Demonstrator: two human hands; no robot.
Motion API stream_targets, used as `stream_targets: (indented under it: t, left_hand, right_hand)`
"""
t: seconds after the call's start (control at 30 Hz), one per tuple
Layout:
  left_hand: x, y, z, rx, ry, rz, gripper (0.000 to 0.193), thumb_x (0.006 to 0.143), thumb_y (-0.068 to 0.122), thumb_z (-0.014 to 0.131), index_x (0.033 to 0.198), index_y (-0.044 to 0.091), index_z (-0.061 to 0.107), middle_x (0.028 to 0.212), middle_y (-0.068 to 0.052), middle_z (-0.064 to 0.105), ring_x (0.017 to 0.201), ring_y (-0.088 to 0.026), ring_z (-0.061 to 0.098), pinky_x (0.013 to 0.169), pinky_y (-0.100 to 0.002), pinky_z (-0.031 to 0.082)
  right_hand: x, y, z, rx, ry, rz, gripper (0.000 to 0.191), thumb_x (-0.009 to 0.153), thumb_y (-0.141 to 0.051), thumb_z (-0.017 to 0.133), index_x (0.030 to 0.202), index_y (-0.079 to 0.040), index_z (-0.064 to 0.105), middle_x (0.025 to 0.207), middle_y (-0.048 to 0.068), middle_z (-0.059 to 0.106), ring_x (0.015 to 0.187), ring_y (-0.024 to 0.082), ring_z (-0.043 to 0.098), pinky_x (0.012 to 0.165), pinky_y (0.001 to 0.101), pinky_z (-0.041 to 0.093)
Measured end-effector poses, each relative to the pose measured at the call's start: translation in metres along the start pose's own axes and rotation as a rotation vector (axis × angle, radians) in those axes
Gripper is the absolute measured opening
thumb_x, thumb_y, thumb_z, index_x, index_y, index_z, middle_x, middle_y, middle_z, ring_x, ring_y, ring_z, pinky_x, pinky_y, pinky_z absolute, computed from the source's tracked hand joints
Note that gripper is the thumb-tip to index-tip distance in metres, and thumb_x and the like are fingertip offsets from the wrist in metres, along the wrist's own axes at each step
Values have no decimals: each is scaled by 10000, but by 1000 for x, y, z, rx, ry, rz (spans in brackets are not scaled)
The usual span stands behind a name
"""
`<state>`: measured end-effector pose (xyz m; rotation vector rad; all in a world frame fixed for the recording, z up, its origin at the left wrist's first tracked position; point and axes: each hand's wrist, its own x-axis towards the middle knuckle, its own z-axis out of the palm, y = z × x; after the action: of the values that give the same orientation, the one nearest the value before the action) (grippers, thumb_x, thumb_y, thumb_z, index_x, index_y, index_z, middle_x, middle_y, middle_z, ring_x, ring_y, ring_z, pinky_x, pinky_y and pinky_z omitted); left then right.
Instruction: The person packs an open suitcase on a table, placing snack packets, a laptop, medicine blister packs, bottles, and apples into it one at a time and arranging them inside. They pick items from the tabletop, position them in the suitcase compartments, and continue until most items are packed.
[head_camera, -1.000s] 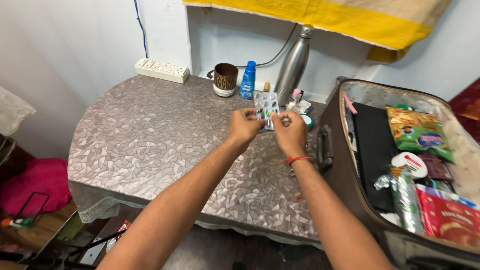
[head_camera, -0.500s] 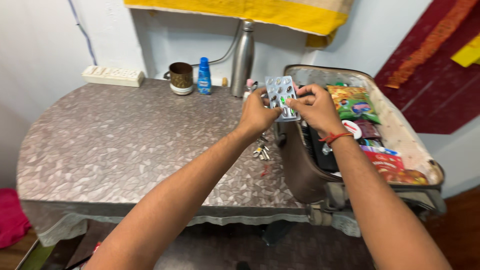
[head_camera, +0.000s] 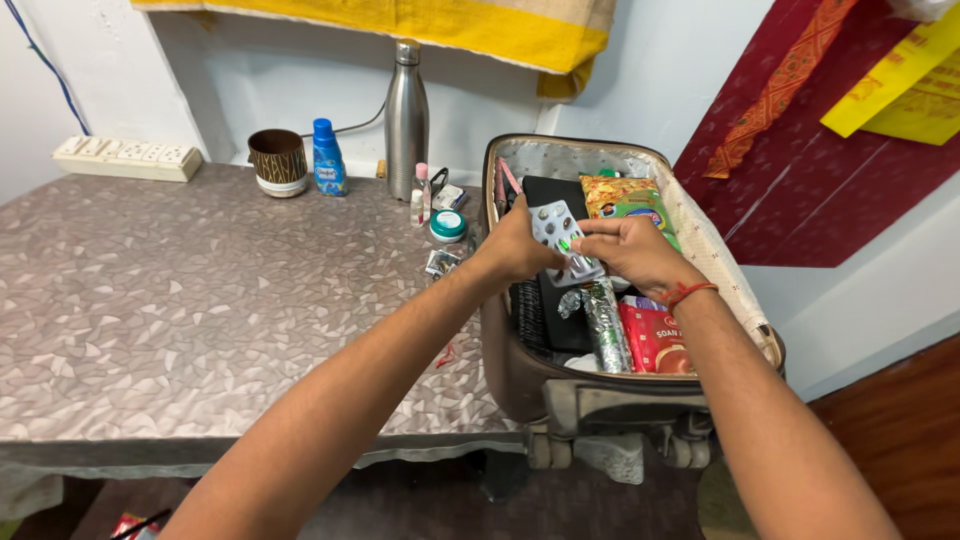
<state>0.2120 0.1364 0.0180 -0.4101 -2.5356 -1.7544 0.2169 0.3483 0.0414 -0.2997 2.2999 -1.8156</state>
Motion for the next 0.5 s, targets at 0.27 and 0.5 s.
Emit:
stream_targets:
  t: [0.27, 0.5]
  left_hand:
    - [26, -25, 25, 592, -24, 53, 952, 488, 263, 1039, 1312, 37, 620, 1341, -265, 559, 1173, -395, 580, 993, -390, 485]
    - [10, -26, 32, 935, -462, 11, 537, 570, 259, 963, 1063, 137, 787, 1062, -80, 765, 1030, -270, 736, 885, -412, 597]
  right_hand:
    - [23, 34, -30, -296, -286, 57, 486, 859, -102, 764, 1324, 9, 676, 1023, 103, 811, 858, 90, 700, 784, 244, 547]
    - [46, 54, -7, -650, -721, -16, 505, 787, -160, 837, 1242, 21, 715, 996, 55, 811, 866, 77, 714, 763, 260, 577]
